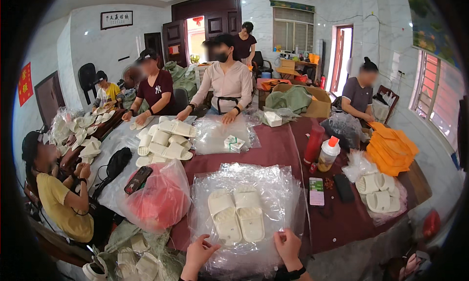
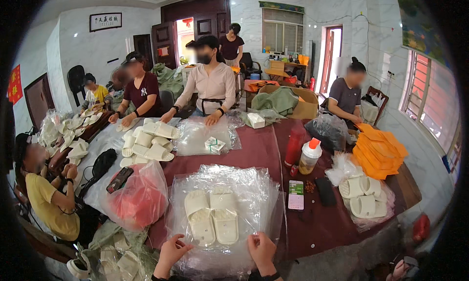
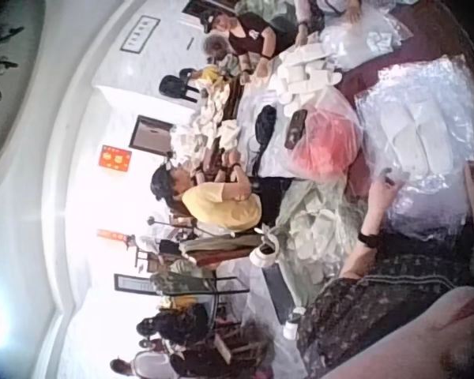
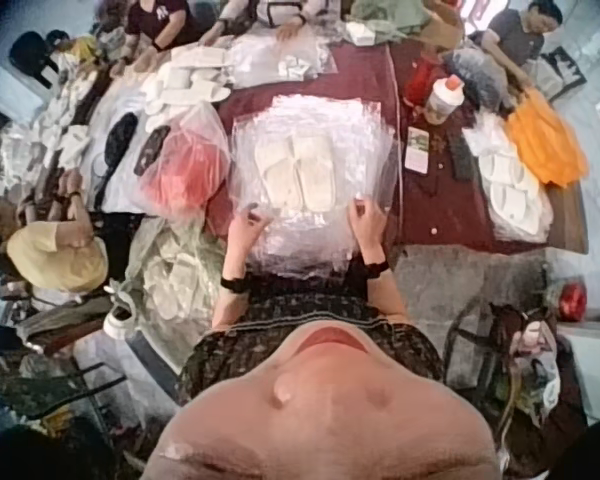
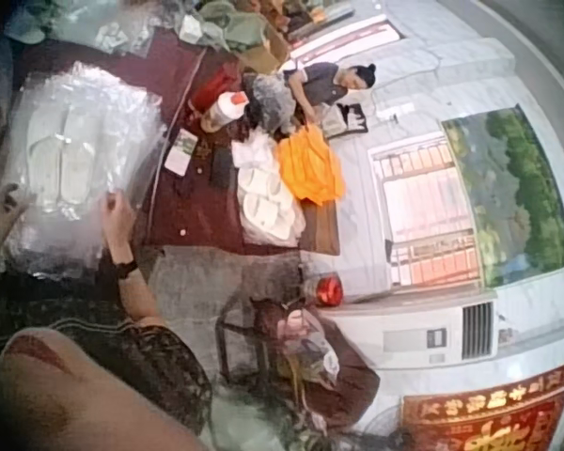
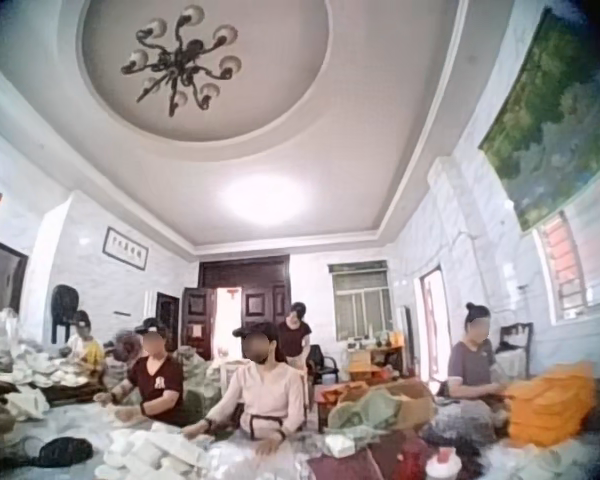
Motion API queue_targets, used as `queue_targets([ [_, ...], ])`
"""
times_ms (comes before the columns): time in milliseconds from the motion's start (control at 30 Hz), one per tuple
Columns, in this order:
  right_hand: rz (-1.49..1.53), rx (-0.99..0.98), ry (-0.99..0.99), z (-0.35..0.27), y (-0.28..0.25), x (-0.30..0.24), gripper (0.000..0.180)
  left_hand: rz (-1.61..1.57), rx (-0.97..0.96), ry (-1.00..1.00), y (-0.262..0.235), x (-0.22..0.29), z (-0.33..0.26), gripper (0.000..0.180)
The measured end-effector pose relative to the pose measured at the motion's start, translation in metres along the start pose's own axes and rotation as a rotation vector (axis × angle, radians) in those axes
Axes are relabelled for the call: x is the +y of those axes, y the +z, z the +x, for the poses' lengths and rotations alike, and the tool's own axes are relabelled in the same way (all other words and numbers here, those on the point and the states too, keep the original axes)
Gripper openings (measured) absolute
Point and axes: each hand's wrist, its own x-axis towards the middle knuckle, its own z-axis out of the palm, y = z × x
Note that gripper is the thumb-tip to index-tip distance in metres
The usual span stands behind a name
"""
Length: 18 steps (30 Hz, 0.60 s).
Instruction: The recorder picks up pairs of white sandals and places them into clear plastic bags.
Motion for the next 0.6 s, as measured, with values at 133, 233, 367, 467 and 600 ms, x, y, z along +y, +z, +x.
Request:
queue_targets([
  [133, 0.004, 0.009, -0.009, -0.001, 0.001, 0.002, 0.018, 0.156, 0.003, 0.043, 0.010, -0.007, 0.006, 0.064],
  [233, -0.023, 0.001, -0.003, -0.001, 0.004, 0.003, 0.017, 0.220, 0.046, 0.063, 0.016, -0.006, 0.006, 0.061],
  [367, -0.020, 0.001, 0.022, 0.000, 0.001, -0.004, 0.017, 0.170, 0.056, 0.084, 0.018, -0.013, 0.007, 0.062],
  [467, -0.033, -0.023, 0.005, 0.003, 0.001, -0.003, 0.017, 0.103, -0.001, 0.054, 0.014, -0.009, 0.005, 0.060],
  [600, -0.074, -0.005, -0.031, 0.002, 0.000, -0.005, 0.018, 0.016, 0.001, 0.021, 0.022, -0.004, -0.006, 0.043],
])
